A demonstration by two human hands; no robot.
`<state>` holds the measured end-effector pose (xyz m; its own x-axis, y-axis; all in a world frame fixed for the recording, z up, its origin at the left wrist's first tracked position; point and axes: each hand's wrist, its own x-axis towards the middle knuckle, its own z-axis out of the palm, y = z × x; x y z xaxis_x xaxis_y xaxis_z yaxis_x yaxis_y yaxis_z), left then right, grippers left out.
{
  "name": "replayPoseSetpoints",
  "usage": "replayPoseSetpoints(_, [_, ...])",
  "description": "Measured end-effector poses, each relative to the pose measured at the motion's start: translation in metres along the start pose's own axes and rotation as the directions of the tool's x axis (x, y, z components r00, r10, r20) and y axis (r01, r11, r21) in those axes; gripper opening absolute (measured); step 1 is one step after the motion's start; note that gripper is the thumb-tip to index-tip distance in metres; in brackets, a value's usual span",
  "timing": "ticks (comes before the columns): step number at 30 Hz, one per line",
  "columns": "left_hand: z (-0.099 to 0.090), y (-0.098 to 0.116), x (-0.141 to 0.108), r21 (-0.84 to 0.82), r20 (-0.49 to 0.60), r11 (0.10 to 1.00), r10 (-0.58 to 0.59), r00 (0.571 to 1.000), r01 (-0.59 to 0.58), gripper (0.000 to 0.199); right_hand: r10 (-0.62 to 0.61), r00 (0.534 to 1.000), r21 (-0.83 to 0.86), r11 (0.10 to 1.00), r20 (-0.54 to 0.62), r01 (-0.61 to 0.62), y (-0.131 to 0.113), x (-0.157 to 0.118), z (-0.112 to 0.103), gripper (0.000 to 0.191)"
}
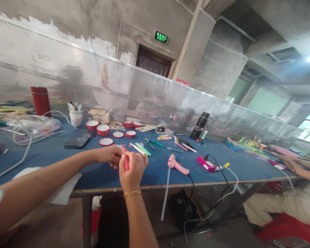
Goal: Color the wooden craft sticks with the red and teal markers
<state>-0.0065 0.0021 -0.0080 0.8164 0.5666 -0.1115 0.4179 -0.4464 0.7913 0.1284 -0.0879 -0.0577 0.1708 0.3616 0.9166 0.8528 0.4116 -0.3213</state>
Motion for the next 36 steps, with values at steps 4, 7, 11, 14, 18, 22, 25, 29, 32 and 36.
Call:
replayPoseSetpoints(4, [-0.0002, 0.0002, -0.0002, 0.001, 0.003, 1.000, 0.001, 1.000, -0.001, 0.017, -0.005, 1.000, 0.003, 1.000, -0.008, 0.005, -0.0001, -0.0002, 0.0001, 0.010])
replayPoseSetpoints(7, [-0.0008, 0.0002, -0.0002, 0.002, 0.003, 1.000, 0.000, 1.000, 0.000, 0.018, -0.009, 1.000, 0.009, 1.000, -0.008, 0.009, 0.0002, -0.0005, 0.0005, 0.009])
replayPoseSetpoints(11, [-0.0012, 0.0001, -0.0002, 0.002, 0.004, 1.000, -0.004, 1.000, 0.004, 0.018, -0.007, 1.000, 0.014, 1.000, -0.013, 0.007, -0.0005, -0.0003, 0.0001, 0.008])
replayPoseSetpoints(14, [-0.0012, -0.0007, 0.0002, 0.003, 0.004, 1.000, -0.004, 1.000, 0.004, 0.017, -0.012, 1.000, 0.020, 1.000, -0.014, 0.012, -0.0013, 0.0001, -0.0009, 0.008])
replayPoseSetpoints(18, [-0.0010, -0.0025, 0.0014, 0.003, 0.006, 1.000, 0.001, 1.000, -0.001, 0.014, -0.028, 1.000, 0.029, 0.999, 0.006, 0.028, -0.0014, 0.0003, -0.0014, 0.010])
replayPoseSetpoints(22, [-0.0013, -0.0037, 0.0021, -0.002, 0.010, 1.000, 0.009, 1.000, -0.009, 0.014, -0.031, 0.999, 0.028, 0.999, 0.021, 0.031, -0.0011, 0.0002, -0.0006, 0.010])
replayPoseSetpoints(25, [-0.0015, -0.0031, 0.0017, -0.004, 0.010, 1.000, 0.010, 1.000, -0.010, 0.016, -0.019, 1.000, 0.018, 1.000, 0.009, 0.018, -0.0010, 0.0004, -0.0001, 0.009])
replayPoseSetpoints(29, [-0.0014, -0.0013, 0.0005, -0.004, 0.009, 1.000, 0.011, 1.000, -0.011, 0.018, 0.000, 1.000, 0.006, 1.000, -0.014, 0.000, -0.0008, 0.0008, -0.0003, 0.010])
replayPoseSetpoints(32, [-0.0013, -0.0013, 0.0005, -0.004, 0.007, 1.000, 0.011, 1.000, -0.011, 0.016, -0.003, 1.000, 0.010, 1.000, -0.015, 0.003, -0.0009, 0.0009, -0.0006, 0.010])
replayPoseSetpoints(36, [-0.0016, -0.0033, 0.0017, -0.003, 0.009, 1.000, 0.011, 1.000, -0.011, 0.014, -0.026, 1.000, 0.024, 0.999, 0.015, 0.025, -0.0008, 0.0005, -0.0005, 0.010])
